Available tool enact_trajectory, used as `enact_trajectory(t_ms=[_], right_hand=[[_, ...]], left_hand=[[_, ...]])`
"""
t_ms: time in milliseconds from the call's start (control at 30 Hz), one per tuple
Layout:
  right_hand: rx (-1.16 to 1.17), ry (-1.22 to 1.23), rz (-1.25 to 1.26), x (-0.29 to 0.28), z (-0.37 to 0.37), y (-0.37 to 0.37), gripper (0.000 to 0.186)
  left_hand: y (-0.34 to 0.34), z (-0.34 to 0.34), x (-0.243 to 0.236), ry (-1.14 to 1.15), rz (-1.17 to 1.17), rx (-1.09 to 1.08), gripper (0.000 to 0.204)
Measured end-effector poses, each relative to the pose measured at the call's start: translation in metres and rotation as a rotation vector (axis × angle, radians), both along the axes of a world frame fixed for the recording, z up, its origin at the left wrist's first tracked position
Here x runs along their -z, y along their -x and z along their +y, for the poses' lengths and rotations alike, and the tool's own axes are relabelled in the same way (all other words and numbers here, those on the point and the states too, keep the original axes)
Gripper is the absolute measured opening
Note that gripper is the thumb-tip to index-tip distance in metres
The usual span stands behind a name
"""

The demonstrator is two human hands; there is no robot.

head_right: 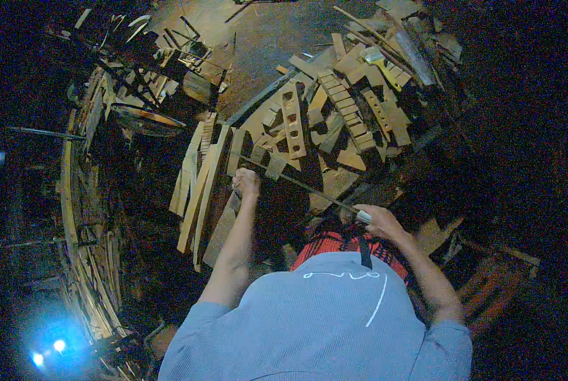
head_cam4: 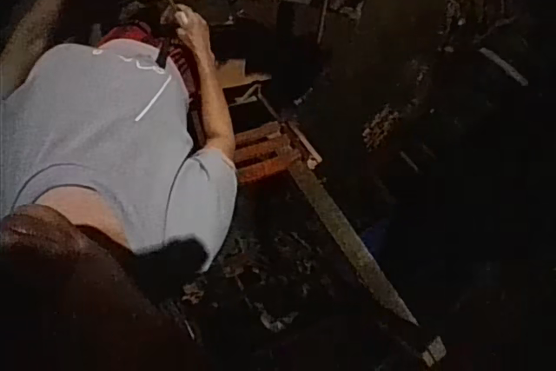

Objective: The person holds a piece of wood on a workbench and cuts it using a hand saw.

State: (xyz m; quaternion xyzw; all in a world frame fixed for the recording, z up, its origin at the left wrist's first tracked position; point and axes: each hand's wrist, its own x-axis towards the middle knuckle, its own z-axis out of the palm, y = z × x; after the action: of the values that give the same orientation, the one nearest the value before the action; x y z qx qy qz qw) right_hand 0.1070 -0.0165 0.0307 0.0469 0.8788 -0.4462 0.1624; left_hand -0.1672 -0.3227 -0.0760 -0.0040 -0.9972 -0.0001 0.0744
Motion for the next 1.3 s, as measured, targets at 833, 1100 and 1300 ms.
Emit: enact_trajectory(t_ms=[833,1100,1300], right_hand=[[0.052,-0.105,0.21,-0.018,-0.073,0.049,0.052],[0.011,-0.072,0.101,-0.003,-0.051,0.026,0.054],[0.001,0.005,-0.004,-0.006,-0.018,-0.014,0.06]], left_hand=[[-0.009,-0.021,0.021,0.081,0.096,0.1,0.009],[-0.011,-0.008,-0.009,0.052,-0.154,-0.015,0.008],[-0.014,-0.011,0.012,-0.027,0.047,-0.011,0.018]])
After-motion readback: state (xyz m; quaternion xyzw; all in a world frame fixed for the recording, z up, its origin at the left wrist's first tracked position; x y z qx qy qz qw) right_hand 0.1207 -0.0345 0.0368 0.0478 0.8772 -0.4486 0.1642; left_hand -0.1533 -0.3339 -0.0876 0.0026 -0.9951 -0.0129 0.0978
